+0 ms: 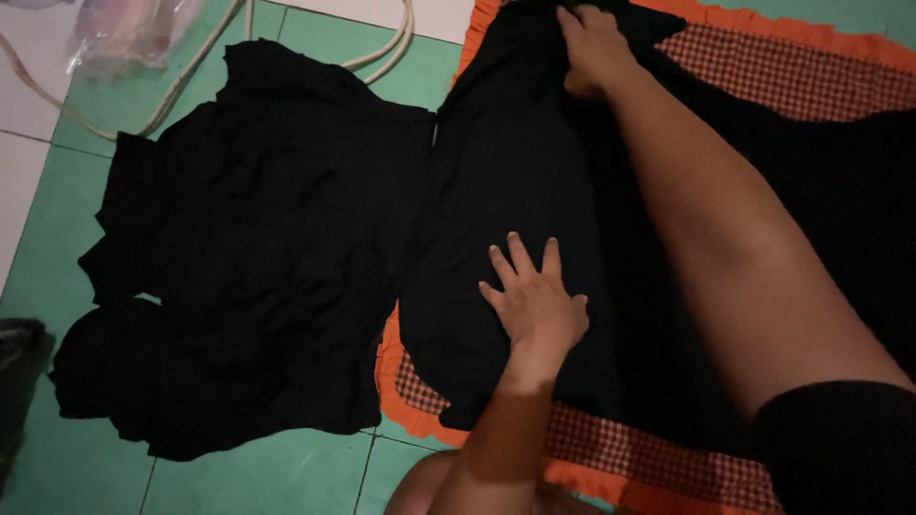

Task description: The person folds several black shirts on an orange checkered mat on the floor, smoothing each one out by hand and then stacking them.

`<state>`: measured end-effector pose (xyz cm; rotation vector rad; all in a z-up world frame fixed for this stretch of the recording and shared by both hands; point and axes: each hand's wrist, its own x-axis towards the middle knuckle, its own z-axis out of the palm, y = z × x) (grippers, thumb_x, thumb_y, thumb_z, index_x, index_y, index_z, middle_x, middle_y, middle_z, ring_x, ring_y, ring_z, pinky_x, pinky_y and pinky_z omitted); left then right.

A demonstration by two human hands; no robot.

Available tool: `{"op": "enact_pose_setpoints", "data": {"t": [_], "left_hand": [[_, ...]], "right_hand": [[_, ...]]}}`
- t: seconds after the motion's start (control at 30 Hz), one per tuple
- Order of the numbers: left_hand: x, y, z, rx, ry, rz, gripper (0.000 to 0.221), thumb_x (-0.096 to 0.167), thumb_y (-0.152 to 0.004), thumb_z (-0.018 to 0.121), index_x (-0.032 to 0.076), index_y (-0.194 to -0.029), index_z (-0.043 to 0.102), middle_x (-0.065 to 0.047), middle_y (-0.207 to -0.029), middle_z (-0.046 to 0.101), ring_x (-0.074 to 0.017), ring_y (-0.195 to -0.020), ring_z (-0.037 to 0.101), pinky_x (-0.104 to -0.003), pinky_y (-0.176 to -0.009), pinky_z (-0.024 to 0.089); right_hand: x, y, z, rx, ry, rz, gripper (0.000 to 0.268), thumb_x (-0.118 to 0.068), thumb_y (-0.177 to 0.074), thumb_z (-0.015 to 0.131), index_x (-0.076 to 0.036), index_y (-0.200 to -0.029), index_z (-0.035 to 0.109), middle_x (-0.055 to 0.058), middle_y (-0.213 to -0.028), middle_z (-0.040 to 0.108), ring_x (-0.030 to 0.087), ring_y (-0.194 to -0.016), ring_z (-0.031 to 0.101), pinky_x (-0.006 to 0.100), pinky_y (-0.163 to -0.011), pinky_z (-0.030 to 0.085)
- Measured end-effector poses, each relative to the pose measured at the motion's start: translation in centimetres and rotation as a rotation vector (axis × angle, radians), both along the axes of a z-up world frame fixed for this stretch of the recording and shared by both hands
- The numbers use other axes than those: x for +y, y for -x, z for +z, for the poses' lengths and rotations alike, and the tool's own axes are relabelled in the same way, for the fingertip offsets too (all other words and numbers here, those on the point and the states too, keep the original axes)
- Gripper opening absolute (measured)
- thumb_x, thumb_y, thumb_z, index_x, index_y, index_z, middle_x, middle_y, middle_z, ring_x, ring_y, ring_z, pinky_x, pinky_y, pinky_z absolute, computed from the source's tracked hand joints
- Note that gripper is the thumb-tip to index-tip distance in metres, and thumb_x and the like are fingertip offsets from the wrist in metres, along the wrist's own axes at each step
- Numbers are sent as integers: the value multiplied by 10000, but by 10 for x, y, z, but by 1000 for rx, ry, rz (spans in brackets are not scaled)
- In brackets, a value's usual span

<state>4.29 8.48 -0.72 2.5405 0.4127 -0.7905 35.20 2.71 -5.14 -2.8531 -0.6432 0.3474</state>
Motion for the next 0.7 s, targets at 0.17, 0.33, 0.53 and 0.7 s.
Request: {"op": "enact_pose_setpoints", "data": {"t": [0.17,0.33,0.53,0.7], "left_hand": [[4,-2,17,-32,58,18,846,370,-875,772,236,-1583,327,-208,-1664,97,-472,-1524,74,-715,-1124,236],[0,1,-3,-45,-10,-23,946,405,-807,856,328,-1570,303,-171,-1659,100,-452,-1505,116,-686,-1112,293],[-6,3,-14,-40,-67,-10,887,444,-826,819,329,-1559,333,-160,-1654,151,-434,-1507,159,-669,-1096,332],[-10,-9,-3,-344,-38,5,639,360,-863,742,188,-1437,521,-159,-1530,415,-381,-1405,365,-590,-1131,302]], "right_hand": [[-38,-16,-5,-279,-51,20,496,24,-931,660,-65,-1396,511,210,-1343,478,406,-1177,484,519,-954,419],[-161,-44,-28,-315,-14,-84,117,-134,-1084,643,-24,-1067,679,197,-907,671,338,-783,653,460,-638,537],[-319,-8,-12,-240,217,-201,464,-276,-1010,731,-29,-1397,671,305,-1315,646,519,-1119,617,618,-892,499],[-353,58,31,-102,185,-432,454,55,-914,664,-53,-1353,628,225,-1388,529,419,-1225,531,550,-1000,446]]}}
